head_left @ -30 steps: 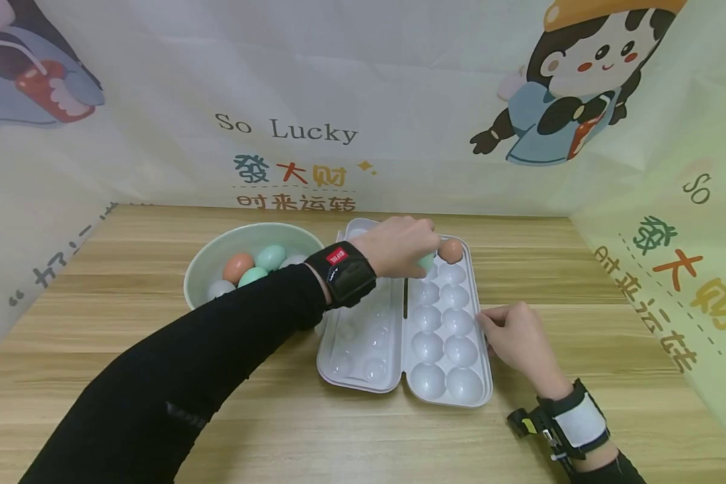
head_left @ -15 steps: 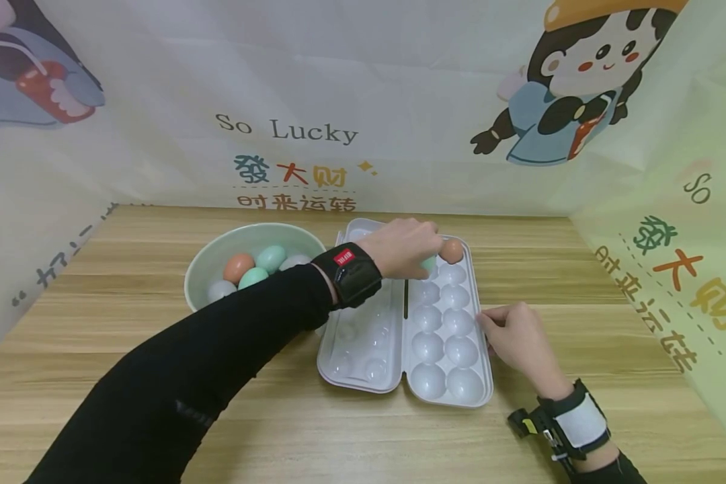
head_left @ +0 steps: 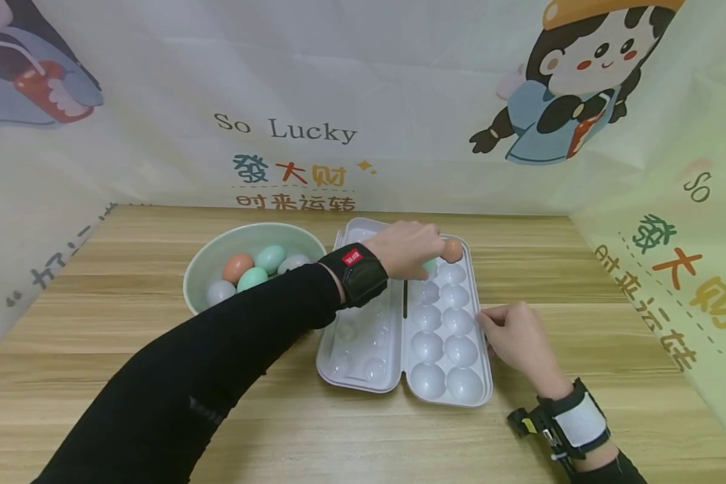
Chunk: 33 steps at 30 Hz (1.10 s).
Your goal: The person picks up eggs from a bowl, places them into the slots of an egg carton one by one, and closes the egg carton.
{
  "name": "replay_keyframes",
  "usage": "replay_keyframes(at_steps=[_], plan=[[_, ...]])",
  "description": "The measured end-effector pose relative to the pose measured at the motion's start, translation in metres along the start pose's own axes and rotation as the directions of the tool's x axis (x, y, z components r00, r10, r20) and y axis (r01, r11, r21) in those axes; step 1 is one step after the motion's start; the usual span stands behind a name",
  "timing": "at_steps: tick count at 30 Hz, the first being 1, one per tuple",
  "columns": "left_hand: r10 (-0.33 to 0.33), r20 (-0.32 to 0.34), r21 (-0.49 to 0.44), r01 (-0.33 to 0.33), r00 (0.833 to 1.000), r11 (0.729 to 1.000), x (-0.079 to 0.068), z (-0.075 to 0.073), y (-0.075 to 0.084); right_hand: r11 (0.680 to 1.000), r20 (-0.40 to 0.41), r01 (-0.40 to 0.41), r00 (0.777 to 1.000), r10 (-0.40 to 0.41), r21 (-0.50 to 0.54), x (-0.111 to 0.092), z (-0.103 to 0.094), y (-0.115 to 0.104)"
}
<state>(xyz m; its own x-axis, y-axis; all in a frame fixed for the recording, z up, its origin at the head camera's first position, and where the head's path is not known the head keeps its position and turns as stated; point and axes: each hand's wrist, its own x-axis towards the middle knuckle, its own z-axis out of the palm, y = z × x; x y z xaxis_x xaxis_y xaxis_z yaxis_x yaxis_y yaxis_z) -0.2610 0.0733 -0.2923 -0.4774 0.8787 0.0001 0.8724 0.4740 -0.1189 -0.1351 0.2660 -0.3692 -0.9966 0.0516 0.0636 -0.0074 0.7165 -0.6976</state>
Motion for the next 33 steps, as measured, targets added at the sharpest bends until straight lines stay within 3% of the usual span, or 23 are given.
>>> replay_keyframes(at_steps=[6,16,26,33], plan=[[-0.001,0.001,-0.002,0.001,1.0,1.0,0.002,0.004,-0.001,1.0,0.005,0.001,1.0,-0.001,-0.001,0.0,0.001,0.0],[0.098,-0.041,0.032,-0.097,0.994,0.995,0.014,0.013,0.001,1.0,0.003,-0.003,1.0,0.003,0.004,0.0,-0.001,0.0],[0.112,-0.054,0.075,-0.108,0.992,0.991,0.018,0.019,0.002,1.0,-0.006,0.019,1.0,-0.019,-0.002,0.0,-0.001,0.0],[0.083,-0.038,0.062,-0.081,0.996,0.995,0.02,0.023,0.0,1.0,-0.005,0.009,1.0,-0.009,-0.002,0.0,-0.001,0.0]])
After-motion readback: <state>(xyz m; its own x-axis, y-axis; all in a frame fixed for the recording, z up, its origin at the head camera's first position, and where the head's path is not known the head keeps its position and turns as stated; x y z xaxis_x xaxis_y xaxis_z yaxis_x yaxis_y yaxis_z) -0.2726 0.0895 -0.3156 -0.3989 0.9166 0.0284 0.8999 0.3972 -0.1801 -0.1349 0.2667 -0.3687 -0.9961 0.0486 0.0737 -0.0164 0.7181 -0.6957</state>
